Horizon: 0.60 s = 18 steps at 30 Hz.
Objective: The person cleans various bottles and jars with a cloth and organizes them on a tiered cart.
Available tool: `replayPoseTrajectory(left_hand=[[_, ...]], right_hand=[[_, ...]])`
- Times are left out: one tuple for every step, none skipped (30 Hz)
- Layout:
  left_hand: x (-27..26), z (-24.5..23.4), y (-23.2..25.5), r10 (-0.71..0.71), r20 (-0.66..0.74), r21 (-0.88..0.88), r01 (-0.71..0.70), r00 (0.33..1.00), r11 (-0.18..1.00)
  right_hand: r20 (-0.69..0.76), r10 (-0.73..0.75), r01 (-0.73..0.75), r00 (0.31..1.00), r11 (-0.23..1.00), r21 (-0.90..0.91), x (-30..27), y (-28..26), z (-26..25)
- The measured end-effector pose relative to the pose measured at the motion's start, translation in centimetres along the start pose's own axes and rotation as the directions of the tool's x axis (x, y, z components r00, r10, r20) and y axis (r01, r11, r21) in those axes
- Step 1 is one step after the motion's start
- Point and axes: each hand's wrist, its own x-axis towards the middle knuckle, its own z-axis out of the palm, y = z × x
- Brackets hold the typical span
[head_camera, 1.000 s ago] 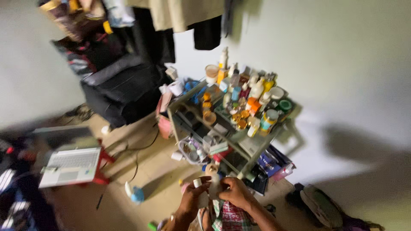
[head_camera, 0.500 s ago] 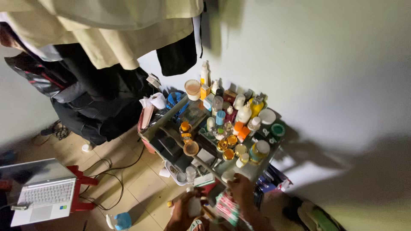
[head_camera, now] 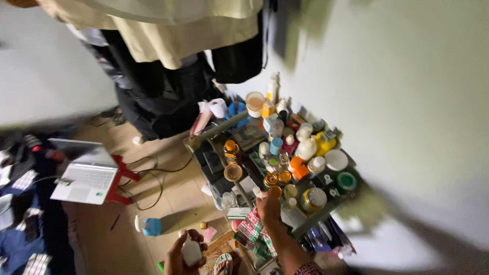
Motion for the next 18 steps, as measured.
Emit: replayPoseTrajectory(left_hand=[[-0.3, -0.2, -0.4, 0.002, -0.048, 0.017, -0.001, 0.999, 1.0], [-0.8, -0.1, -0.8, 0.004, -0.096, 0.033, -0.001, 0.995, 0.999], [-1.4, 0.3, -1.0, 0.002, -0.144, 0.053, 0.006, 0.99, 0.999], [-1.9, 1.0, -1.2, 0.022, -0.209, 0.074, -0.007, 0.978, 0.997], [-2.2, 2.0, -1.7, 0.036, -0.269, 0.094, -0.011, 0.963, 0.995], [-2.2, 3.1, -2.0, 0.05, -0.328, 0.115, -0.013, 0.943, 0.993], [-2.2, 4.2, -2.2, 0.053, -0.307, 0.132, -0.012, 0.95, 0.991], [-2.1, 5.1, -2.4, 0.054, -0.287, 0.148, -0.012, 0.956, 0.989], [-1.9, 6.0, -2.5, 0.055, -0.265, 0.165, -0.01, 0.963, 0.986], [-1.4, 6.7, -2.7, 0.055, -0.278, 0.19, -0.001, 0.959, 0.982], [-0.7, 7.3, -3.0, 0.055, -0.292, 0.215, 0.009, 0.955, 0.977], [-0.3, 7.5, -3.4, 0.056, -0.306, 0.24, 0.02, 0.95, 0.971], [0.4, 7.5, -3.9, 0.027, -0.297, 0.228, 0.043, 0.955, 0.973], [1.8, 7.6, -4.3, -0.002, -0.287, 0.216, 0.067, 0.958, 0.974], [2.8, 7.4, -4.7, -0.032, -0.281, 0.204, 0.093, 0.959, 0.975], [3.8, 7.2, -5.2, -0.044, -0.287, 0.221, 0.111, 0.957, 0.969], [4.9, 7.2, -5.7, -0.056, -0.292, 0.238, 0.129, 0.955, 0.963], [5.8, 7.2, -6.0, -0.068, -0.297, 0.255, 0.148, 0.952, 0.956]], right_hand=[[0.011, -0.003, 0.003, 1.0, 1.0, -0.026, 0.2, -0.1, -0.3], [0.059, 0.014, -0.014, 0.998, 1.0, 0.003, 0.5, -0.1, -0.8], [0.106, 0.036, -0.04, 0.994, 0.999, 0.032, 0.5, 0.2, -1.3], [0.153, 0.057, -0.067, 0.987, 0.996, 0.059, 0.5, 0.3, -1.7], [0.164, 0.027, -0.038, 0.986, 0.997, 0.061, 0.6, 0.5, -2.3], [0.174, -0.002, -0.009, 0.985, 0.998, 0.063, 0.6, 0.6, -2.7], [0.184, -0.027, 0.016, 0.982, 0.998, 0.063, 0.4, 0.9, -3.2], [0.188, -0.066, 0.051, 0.98, 0.995, 0.084, 0.1, 1.4, -3.7], [0.189, -0.104, 0.085, 0.976, 0.991, 0.105, -0.2, 1.8, -4.1], [0.19, -0.142, 0.119, 0.972, 0.985, 0.126, -0.4, 2.1, -4.4], [0.216, -0.139, 0.108, 0.966, 0.983, 0.15, -0.6, 2.5, -4.8], [0.242, -0.138, 0.097, 0.961, 0.98, 0.174, -0.8, 2.9, -5.1], [0.266, -0.133, 0.081, 0.955, 0.977, 0.196, -1.0, 3.4, -5.5], [0.289, -0.142, 0.086, 0.947, 0.976, 0.2, -1.2, 3.7, -6.1], [0.315, -0.15, 0.088, 0.937, 0.975, 0.204, -1.7, 3.9, -6.6], [0.342, -0.158, 0.089, 0.927, 0.974, 0.209, -2.2, 3.8, -7.0], [0.466, -0.062, -0.071, 0.883, 0.962, 0.262, -2.8, 3.8, -7.6], [0.587, 0.019, -0.234, 0.81, 0.927, 0.293, -3.4, 3.9, -8.3]])
